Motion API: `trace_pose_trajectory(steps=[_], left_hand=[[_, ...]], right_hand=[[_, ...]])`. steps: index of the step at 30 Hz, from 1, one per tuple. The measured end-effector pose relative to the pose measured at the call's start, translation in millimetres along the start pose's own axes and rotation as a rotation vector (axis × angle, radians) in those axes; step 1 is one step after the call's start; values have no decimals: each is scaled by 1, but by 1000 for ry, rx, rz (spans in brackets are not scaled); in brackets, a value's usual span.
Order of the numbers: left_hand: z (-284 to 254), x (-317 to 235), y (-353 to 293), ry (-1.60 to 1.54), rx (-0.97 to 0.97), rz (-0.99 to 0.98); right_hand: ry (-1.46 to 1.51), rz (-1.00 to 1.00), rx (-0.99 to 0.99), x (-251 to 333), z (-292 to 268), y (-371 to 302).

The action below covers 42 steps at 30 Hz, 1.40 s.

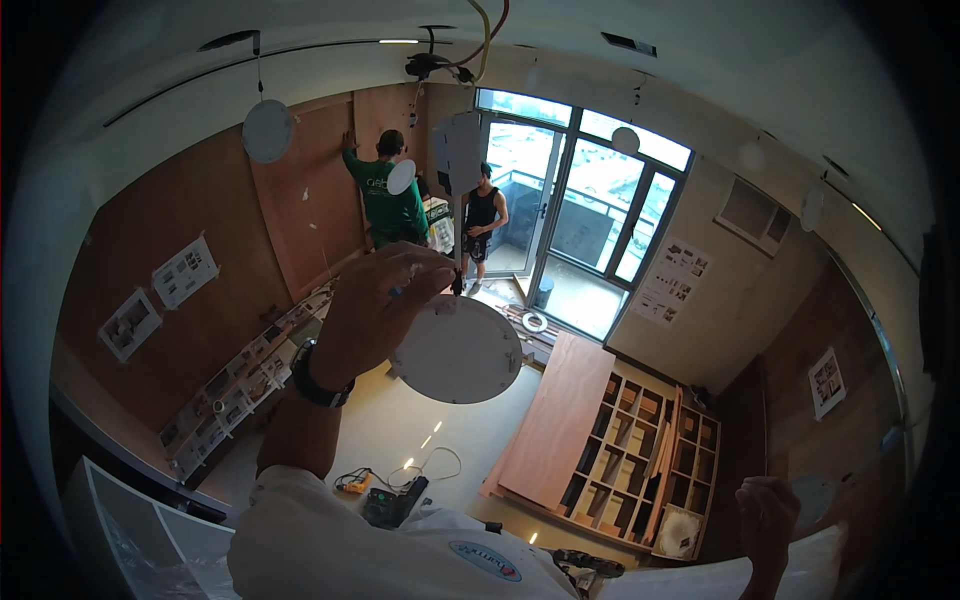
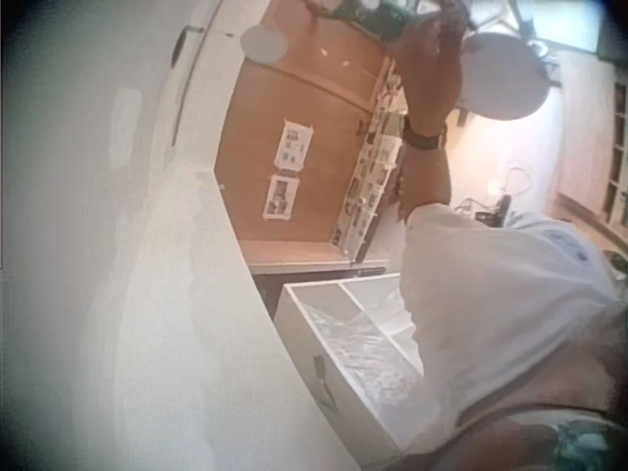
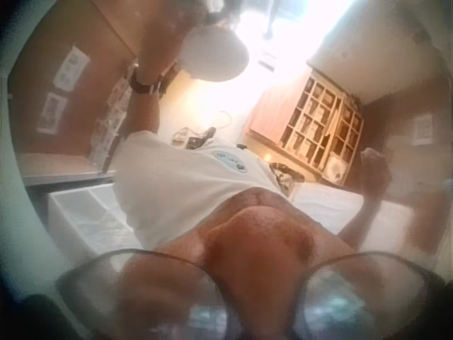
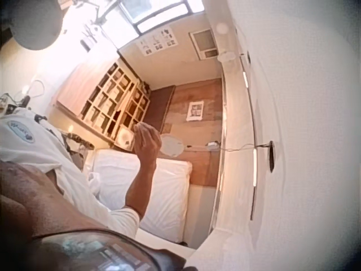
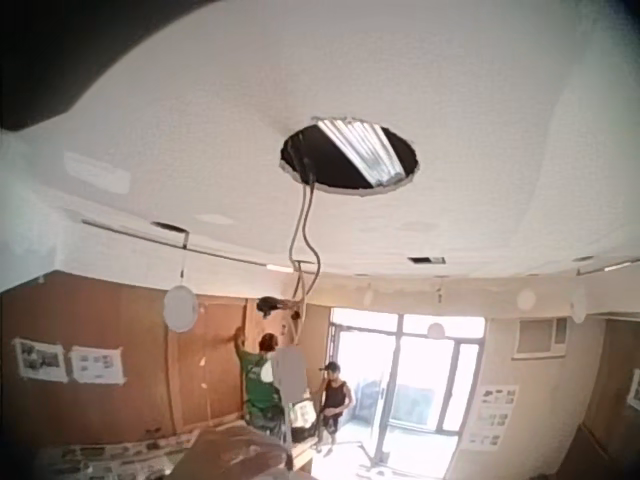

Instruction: The person touches a ceiling surface to check for gaps, then pulls a circular light fixture out of its hole and handles the electrical wiring.

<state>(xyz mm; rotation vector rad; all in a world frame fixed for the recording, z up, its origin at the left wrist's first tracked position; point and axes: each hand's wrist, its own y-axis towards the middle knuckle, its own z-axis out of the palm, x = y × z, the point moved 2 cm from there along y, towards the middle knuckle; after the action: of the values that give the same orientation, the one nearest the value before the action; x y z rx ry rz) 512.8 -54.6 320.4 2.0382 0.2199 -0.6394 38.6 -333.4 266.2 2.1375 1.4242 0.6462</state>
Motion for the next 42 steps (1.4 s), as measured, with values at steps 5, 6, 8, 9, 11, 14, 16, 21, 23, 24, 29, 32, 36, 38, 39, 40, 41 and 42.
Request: trace_pose_trajectory(steps=[5,6,8,9,11,14,16,21,23,24,29,32,36,38,39,40,41,42], left_hand=[[6,-3,2,-30,-41,-49],[8,0,3,-34,-52,-44],[9,3,9,-17,-62,-18],[9,3,10,2,-59,-12],[12,3,11,16,-65,-19],[17,3,12,12,-86,-50],[18,4,15,10,-105,-37],[19,-4,14,33,-77,-76],[19,-5,13,46,-86,-76],[20,-1,14,67,-106,-56],[20,-6,10,111,-224,-52],[20,-5,5,164,-296,10],[17,-15,1,331,-463,207],[17,-23,-1,355,-537,291],[17,-25,-2,342,-562,322],[16,-27,-4,326,-589,354],[16,-29,-4,307,-599,382],[15,-31,-4,287,-609,410]], right_hand=[[-1,-15,-28,-5,4,1],[1,-53,-23,-9,4,3],[39,-20,-52,-6,8,1],[58,-4,-66,-5,8,1],[6,-56,-5,-3,-3,4],[21,-54,12,-1,-2,2],[15,-47,6,-3,-3,4],[3,-30,10,-10,0,0],[-15,-37,19,-12,-2,-3],[-18,-55,12,-13,-1,-2],[19,-149,-8,-23,3,-3],[12,-158,-16,-25,3,-4],[7,-127,-29,-21,2,-7],[17,-53,-33,-12,-1,-7],[21,-34,-39,-9,-2,-9],[23,-16,-44,-7,-4,-10],[26,3,-49,-5,-6,-11],[34,17,-49,-6,-6,-13]])
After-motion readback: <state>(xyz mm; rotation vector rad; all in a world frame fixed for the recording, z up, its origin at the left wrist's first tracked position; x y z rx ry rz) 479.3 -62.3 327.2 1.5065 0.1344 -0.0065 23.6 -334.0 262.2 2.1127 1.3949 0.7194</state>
